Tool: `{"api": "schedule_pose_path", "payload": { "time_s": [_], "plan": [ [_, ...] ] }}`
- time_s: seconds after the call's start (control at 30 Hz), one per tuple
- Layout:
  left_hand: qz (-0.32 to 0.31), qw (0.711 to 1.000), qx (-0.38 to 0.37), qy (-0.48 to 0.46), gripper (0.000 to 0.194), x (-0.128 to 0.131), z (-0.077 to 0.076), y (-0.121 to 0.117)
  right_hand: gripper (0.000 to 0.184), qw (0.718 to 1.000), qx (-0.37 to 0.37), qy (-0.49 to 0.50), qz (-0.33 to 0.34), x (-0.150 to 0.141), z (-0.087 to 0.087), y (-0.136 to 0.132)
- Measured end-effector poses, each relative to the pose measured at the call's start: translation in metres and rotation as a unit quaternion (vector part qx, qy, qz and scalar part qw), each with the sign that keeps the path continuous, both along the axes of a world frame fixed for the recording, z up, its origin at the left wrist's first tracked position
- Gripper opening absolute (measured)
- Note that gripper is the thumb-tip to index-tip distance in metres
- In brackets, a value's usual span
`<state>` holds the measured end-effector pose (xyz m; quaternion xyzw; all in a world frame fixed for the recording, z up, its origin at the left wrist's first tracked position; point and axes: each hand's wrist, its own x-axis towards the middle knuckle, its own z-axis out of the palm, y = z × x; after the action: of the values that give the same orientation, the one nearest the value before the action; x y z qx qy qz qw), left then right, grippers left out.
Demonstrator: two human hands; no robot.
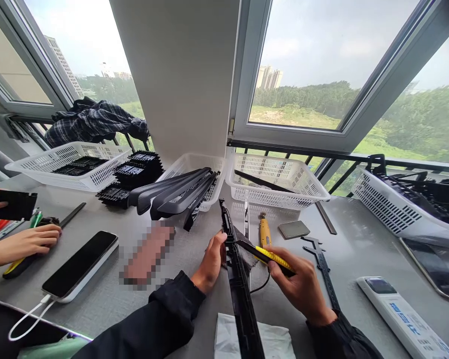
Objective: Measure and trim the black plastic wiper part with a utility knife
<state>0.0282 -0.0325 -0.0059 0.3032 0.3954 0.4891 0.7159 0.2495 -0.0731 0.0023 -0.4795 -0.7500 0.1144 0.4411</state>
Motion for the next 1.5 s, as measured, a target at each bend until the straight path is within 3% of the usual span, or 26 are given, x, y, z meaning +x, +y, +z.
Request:
{"api": "schedule_pose_path", "payload": {
  "time_s": [0.13,0.3,0.43,0.53,0.63,0.8,0.97,1.17,1.5],
  "plan": [
    [0.003,0.999,0.041,-0.017,0.047,-0.002,0.007,-0.001,0.025,0.999,0.026,-0.005,0.021,-0.002,-0.001,0.001],
    [0.0,1.0,0.022,0.022,0.056,-0.003,0.013,0.0,0.024,1.0,0.013,-0.009,-0.022,-0.004,-0.005,0.004],
    [-0.072,0.994,0.009,0.078,0.063,-0.002,0.01,-0.002,0.027,0.997,-0.014,0.0,-0.072,0.001,-0.007,0.008],
    [-0.088,0.988,0.061,0.111,0.059,-0.001,0.011,-0.003,0.03,0.996,-0.019,-0.004,-0.088,0.006,-0.006,0.011],
    [-0.079,0.981,0.102,0.142,0.049,0.0,0.015,-0.004,0.03,0.997,-0.012,-0.01,-0.077,0.009,-0.006,0.013],
    [-0.077,0.974,0.124,0.171,0.05,-0.003,0.015,0.0,0.032,0.998,-0.012,-0.017,-0.055,0.01,-0.01,0.016],
    [-0.081,0.988,0.061,0.119,0.062,-0.003,0.006,0.004,0.035,0.999,-0.04,-0.015,-0.032,0.01,-0.009,0.019],
    [-0.059,0.997,0.025,0.036,0.066,-0.003,0.008,0.006,0.029,0.995,-0.085,-0.019,0.044,0.005,0.002,0.013],
    [-0.043,0.998,0.024,0.049,0.071,-0.002,0.004,0.007,0.036,0.991,-0.113,-0.026,0.06,0.004,0.01,0.007]
  ]
}}
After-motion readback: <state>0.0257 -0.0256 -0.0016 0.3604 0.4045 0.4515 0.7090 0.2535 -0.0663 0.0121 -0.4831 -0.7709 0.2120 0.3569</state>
